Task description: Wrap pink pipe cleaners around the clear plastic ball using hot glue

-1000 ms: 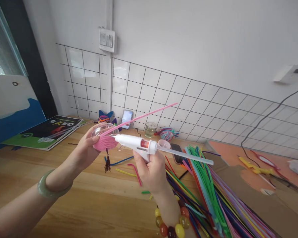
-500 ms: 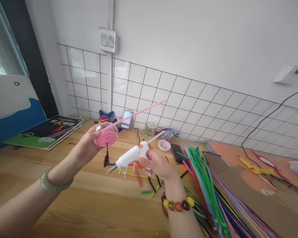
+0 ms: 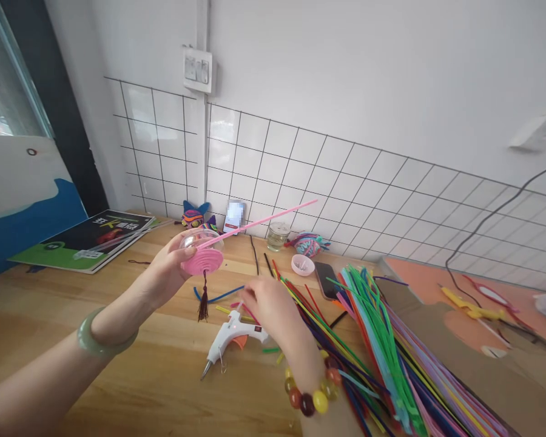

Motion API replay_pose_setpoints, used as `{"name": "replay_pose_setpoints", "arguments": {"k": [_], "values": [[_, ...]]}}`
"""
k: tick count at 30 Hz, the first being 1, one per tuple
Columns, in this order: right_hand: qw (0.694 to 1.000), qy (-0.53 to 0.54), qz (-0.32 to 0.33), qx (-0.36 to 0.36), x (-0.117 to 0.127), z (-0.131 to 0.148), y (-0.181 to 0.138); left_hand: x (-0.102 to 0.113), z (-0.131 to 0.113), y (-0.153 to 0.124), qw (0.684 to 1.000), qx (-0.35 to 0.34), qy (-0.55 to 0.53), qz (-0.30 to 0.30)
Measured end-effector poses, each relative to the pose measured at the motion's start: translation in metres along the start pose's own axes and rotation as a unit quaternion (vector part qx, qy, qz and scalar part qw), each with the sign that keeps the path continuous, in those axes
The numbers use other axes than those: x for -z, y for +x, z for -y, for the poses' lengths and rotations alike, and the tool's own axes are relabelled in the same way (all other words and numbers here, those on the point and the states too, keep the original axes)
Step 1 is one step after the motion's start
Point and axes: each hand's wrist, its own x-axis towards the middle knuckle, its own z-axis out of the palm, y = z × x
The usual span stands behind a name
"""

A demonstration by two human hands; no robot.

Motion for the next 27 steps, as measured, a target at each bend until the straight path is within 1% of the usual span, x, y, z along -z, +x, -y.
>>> {"name": "replay_pose_setpoints", "arguments": {"k": [1,2,3,4,5,6,7,10,16,23,27], "values": [[0.998,-0.016,-0.06,0.022,0.008,0.008,-0.002,-0.002,0.0,-0.001,1.0,0.003,0.01,0.003],[0.979,-0.054,-0.172,0.094,0.014,0.016,-0.004,-0.003,0.001,-0.003,1.0,0.006,0.021,0.007],[0.949,-0.086,-0.258,0.159,0.02,0.023,-0.006,-0.004,0.002,-0.004,0.999,0.009,0.032,0.014],[0.925,-0.116,-0.302,0.2,0.024,0.028,-0.008,-0.005,0.003,-0.005,0.999,0.012,0.042,0.021],[0.906,-0.144,-0.324,0.229,0.026,0.032,-0.009,-0.006,0.005,-0.007,0.998,0.015,0.05,0.031],[0.898,-0.169,-0.325,0.242,0.027,0.034,-0.009,-0.007,0.006,-0.008,0.997,0.017,0.057,0.041],[0.898,-0.191,-0.313,0.243,0.027,0.034,-0.008,-0.008,0.006,-0.009,0.997,0.019,0.063,0.052],[0.909,-0.219,-0.273,0.226,0.024,0.029,-0.005,-0.009,0.007,-0.011,0.995,0.021,0.069,0.068],[0.924,-0.182,-0.247,0.23,0.02,0.021,-0.004,-0.01,0.005,-0.011,0.995,0.033,0.068,0.063],[0.925,-0.158,-0.24,0.248,0.021,0.024,-0.005,-0.007,0.008,-0.01,0.995,0.052,0.041,0.079],[0.921,-0.156,-0.242,0.261,0.021,0.026,-0.004,-0.008,0.008,-0.01,0.995,0.044,0.031,0.081]]}}
